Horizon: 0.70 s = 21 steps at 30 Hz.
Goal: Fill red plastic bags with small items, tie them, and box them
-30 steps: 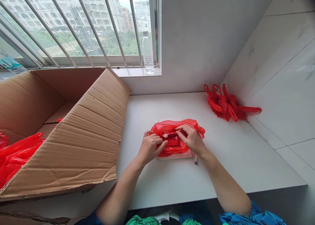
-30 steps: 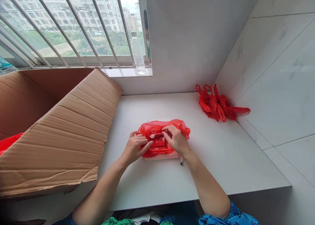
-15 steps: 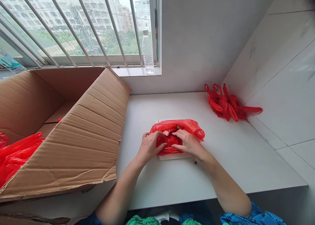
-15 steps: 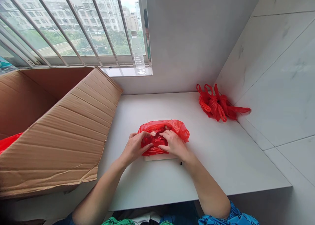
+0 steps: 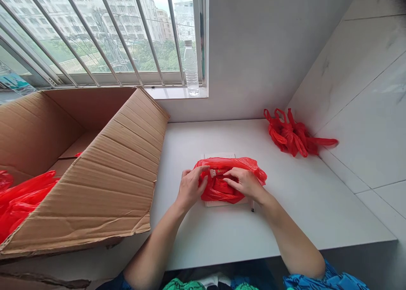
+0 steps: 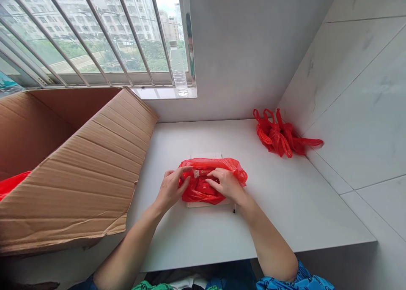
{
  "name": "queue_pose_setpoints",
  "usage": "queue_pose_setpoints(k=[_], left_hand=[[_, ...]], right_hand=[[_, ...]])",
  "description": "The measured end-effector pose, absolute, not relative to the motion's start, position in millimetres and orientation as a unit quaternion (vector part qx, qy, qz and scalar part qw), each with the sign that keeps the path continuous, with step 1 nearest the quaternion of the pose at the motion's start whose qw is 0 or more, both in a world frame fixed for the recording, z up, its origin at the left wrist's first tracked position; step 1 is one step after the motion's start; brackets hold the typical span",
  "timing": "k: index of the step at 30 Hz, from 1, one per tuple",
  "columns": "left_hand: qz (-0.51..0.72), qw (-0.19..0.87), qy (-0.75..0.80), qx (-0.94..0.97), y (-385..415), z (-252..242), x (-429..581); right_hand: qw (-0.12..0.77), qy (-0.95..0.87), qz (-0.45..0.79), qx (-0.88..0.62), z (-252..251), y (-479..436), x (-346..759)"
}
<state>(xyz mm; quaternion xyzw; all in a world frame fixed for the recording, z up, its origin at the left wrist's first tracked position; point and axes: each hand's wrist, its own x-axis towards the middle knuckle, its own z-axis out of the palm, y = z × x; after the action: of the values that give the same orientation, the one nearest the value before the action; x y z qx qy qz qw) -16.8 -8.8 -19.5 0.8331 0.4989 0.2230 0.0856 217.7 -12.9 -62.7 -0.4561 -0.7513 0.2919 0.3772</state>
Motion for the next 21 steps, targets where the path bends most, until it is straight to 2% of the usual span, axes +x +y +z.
queue_pose_setpoints(k=[7, 13, 15, 17, 21], left_hand=[[0.275, 0.038, 0.539, 0.796, -4, -20, -24], [0.304, 0.139, 0.571, 0.75, 4, -30, -36], [0.298, 0.177, 0.582, 0.736, 5, -31, -39], [0.286, 0.206, 0.589, 0.727, 6, -29, -40], [0.226, 0.237, 0.617, 0.716, 3, -19, -40]], right_hand=[[0.534, -0.669, 0.221, -0.467, -48, -18, 230], [0.611, -0.521, 0.451, -0.389, -23, -34, 252], [0.606, -0.524, 0.423, -0.422, -14, -40, 264], [0.575, -0.553, 0.328, -0.506, -6, -46, 274], [0.436, -0.628, 0.158, -0.625, -5, -57, 289]])
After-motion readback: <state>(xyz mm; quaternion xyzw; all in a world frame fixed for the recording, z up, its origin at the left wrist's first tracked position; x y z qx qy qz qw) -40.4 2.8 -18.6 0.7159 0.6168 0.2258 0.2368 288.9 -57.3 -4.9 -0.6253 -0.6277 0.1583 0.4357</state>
